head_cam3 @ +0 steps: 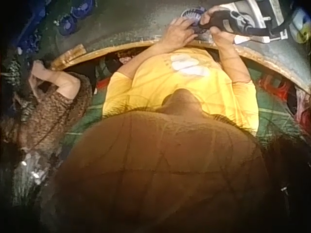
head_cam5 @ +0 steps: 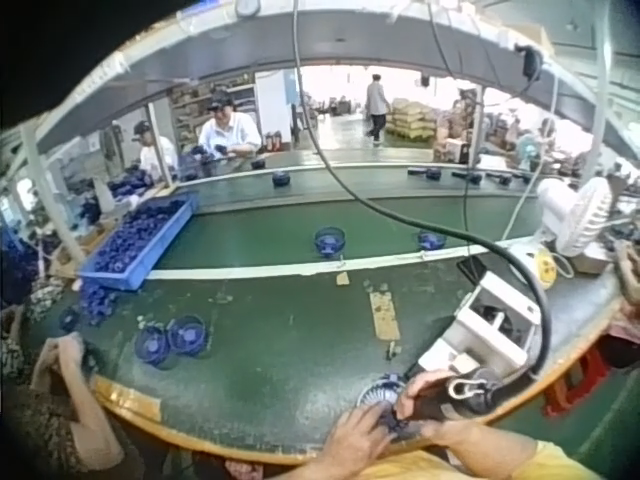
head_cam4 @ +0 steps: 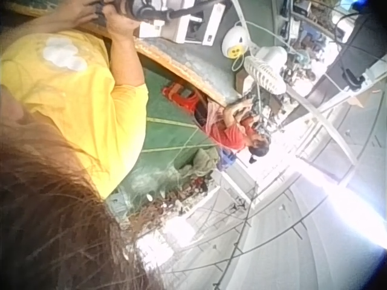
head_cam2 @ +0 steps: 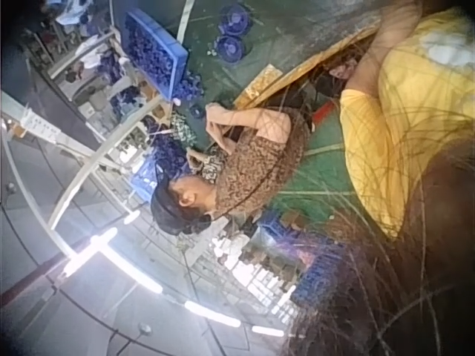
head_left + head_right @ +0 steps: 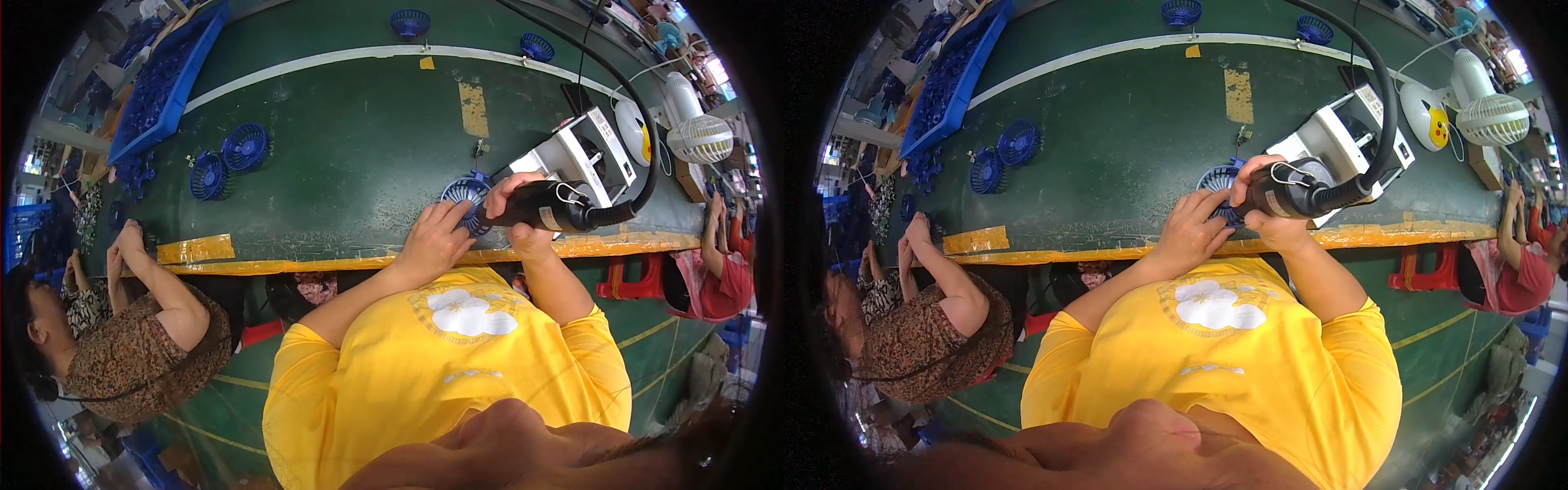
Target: The person assembles mini fan covers by positioning the covers on the workbench, fastening them using an electric screwdriver, and sliding the assembled parts onto the conveyor belt.
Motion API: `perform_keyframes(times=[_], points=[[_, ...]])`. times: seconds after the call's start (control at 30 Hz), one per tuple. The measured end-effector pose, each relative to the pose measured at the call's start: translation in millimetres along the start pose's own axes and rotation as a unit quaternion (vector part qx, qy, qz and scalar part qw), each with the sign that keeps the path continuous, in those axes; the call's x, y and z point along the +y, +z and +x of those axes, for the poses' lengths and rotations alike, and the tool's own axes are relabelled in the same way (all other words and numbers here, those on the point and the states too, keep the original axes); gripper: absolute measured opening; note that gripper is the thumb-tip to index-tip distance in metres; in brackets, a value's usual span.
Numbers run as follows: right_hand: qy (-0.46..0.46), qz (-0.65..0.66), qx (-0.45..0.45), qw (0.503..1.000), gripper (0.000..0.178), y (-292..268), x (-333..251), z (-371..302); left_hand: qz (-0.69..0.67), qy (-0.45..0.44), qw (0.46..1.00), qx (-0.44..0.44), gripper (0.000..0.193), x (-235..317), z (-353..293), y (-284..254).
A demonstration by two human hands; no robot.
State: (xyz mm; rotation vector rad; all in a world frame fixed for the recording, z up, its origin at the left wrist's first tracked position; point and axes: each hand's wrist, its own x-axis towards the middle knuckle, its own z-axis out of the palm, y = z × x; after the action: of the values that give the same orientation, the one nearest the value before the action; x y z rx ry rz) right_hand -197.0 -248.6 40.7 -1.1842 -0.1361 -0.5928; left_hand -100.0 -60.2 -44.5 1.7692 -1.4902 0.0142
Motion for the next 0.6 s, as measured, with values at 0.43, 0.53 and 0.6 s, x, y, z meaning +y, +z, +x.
perform_keyframes(times=[0.43, 0.53, 0.6], points=[[-0.142, -0.166, 0.136, 0.966, 0.086, -35.5, -119.0, 15.5, 0.008, 0.02, 1.0, 0.017, 0.024, 9.8, -9.4, 13.4], [-0.11, -0.191, 0.133, 0.966, 0.084, -27.1, -114.3, 14.3, -0.012, 0.05, 0.999, -0.007, 0.029, 7.3, -11.4, 18.8], [-0.102, -0.154, 0.143, 0.972, 0.085, -24.8, -108.5, 16.8, -0.015, 0.054, 0.998, -0.012, 0.029, 11.4, -8.9, 13.6]])
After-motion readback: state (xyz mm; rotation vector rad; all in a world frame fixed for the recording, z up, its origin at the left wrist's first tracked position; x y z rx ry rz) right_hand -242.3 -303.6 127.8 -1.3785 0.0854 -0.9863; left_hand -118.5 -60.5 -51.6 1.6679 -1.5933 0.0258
